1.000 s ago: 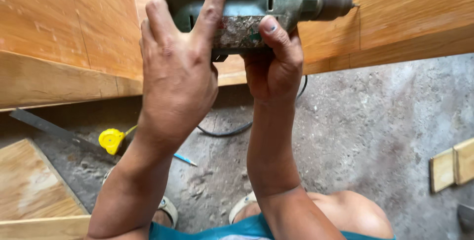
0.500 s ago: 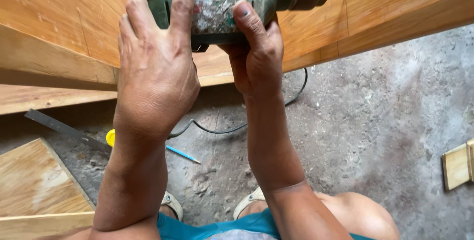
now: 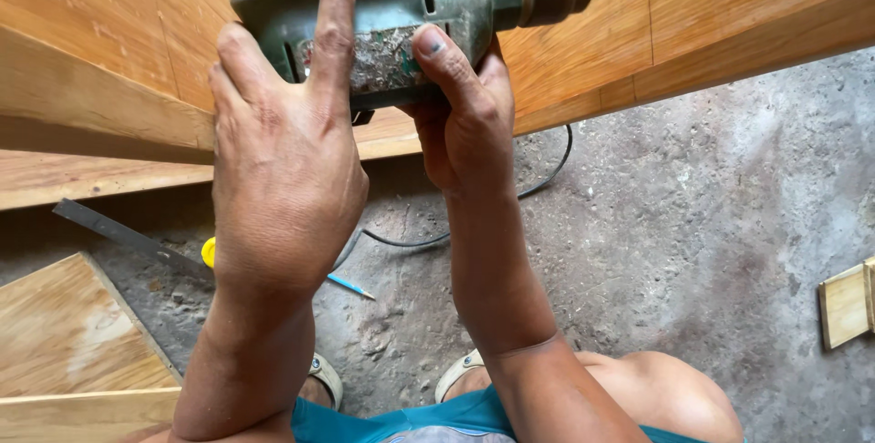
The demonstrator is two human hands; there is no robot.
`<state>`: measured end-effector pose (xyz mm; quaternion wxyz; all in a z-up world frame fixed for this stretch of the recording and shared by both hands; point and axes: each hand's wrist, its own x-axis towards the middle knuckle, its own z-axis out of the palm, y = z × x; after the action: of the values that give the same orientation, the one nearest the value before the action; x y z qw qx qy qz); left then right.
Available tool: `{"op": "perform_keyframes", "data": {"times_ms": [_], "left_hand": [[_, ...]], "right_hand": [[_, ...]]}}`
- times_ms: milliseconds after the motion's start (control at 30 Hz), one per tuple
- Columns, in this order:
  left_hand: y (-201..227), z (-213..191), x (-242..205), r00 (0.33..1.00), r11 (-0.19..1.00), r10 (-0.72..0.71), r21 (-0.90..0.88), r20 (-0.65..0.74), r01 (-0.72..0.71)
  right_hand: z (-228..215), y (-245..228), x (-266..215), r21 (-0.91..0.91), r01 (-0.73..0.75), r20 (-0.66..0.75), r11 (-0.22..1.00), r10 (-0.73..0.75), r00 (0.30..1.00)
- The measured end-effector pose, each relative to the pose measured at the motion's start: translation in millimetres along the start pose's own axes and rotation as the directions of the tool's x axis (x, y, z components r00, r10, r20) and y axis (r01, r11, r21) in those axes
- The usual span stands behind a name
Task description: The person uses a corded electric drill to make holes in a wooden furniture piece. They position the drill at marked spots and operate it to create holes in the wood.
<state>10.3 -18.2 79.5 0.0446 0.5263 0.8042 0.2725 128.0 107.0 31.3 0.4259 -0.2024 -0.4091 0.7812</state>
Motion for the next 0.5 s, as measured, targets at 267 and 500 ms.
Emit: {"op": "perform_keyframes", "data": {"times_ms": [267,500], "left_hand": [[0,7,-3,0.998,0.999,-0.051,-0.004,-0.043,0.051],[-15,24,41,0.978,0.999,-0.043,-0.024,-0.203,0.039]], "right_hand": [[-27,0,22,-0.082,-0.004,0.146,0.997,0.016,0.989],[-14,-9,91,-0.077,-0.160,0.207,0.984,0.173,0.963]]}}
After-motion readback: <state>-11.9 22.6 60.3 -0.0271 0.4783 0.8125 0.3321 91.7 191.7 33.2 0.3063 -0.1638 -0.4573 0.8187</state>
